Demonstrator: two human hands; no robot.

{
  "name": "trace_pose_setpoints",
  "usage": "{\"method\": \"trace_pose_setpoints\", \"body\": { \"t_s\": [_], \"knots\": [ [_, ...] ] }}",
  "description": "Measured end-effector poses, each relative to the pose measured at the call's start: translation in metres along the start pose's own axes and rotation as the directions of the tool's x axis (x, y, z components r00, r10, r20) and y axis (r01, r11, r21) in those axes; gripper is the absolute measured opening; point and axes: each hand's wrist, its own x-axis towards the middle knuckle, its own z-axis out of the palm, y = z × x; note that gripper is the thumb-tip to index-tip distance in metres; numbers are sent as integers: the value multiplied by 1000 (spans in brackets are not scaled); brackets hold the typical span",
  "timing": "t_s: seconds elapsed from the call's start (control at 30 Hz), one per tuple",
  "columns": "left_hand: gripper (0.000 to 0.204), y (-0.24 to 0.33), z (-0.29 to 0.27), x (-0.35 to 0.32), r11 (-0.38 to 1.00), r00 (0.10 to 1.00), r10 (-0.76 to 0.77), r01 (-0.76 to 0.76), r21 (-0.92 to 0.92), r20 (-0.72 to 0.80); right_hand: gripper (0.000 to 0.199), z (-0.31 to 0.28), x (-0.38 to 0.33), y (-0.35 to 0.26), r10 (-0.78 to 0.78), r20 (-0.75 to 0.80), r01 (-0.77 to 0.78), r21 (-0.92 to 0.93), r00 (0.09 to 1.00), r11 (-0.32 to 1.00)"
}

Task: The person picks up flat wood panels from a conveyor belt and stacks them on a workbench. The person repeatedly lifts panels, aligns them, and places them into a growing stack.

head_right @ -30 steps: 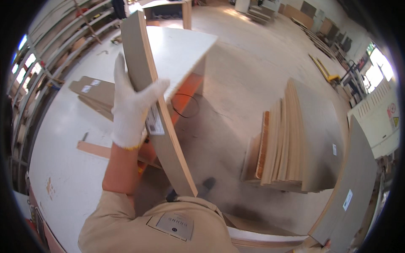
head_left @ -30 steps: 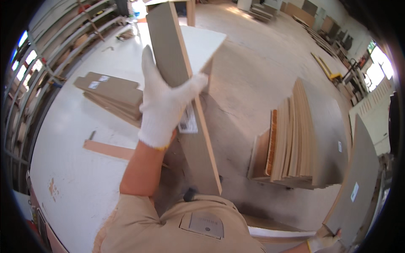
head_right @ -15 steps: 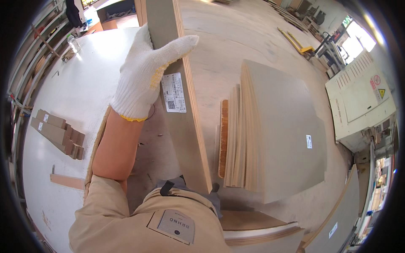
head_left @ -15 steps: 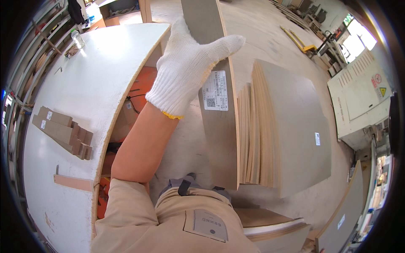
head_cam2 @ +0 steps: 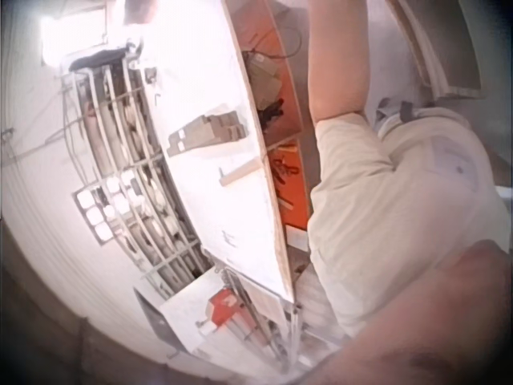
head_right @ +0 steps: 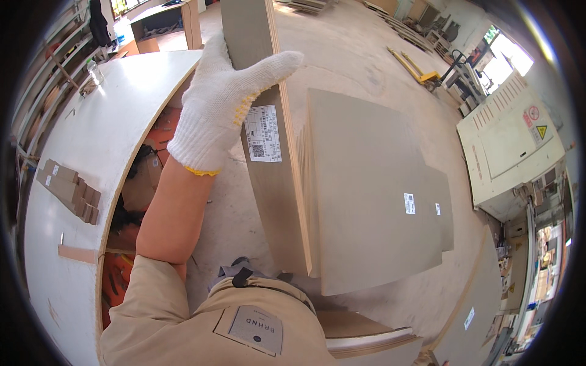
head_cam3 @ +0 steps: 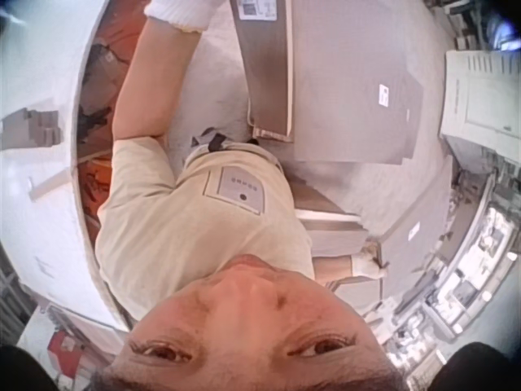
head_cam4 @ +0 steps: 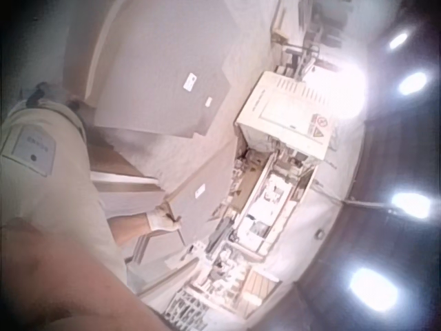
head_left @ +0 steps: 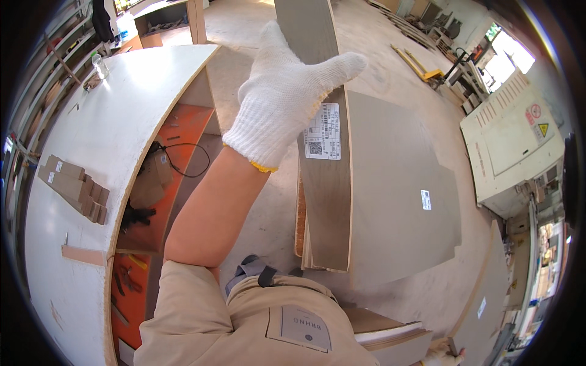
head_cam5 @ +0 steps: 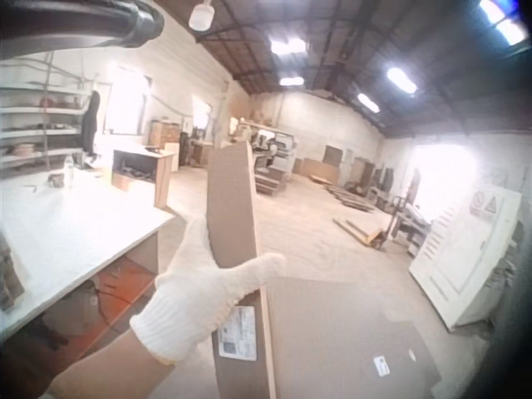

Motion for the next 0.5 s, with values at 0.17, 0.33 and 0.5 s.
{"method": "trace_pose_setpoints", "body": {
  "t_s": [0.17,0.33,0.5],
  "knots": [
    [70,3,16,-3,1000,1000,6,-6,31,-2,52,-6,26,20,-6,81,15,-112,997,994],
    [70,4,32,0,1000,1000,-22,22,19,16,54,-14,52,38,15,135,14,-213,991,977],
    [56,2,32,-9,999,995,-30,26,45,94,55,-25,85,64,66,119,-19,-355,991,935]
  ]
}}
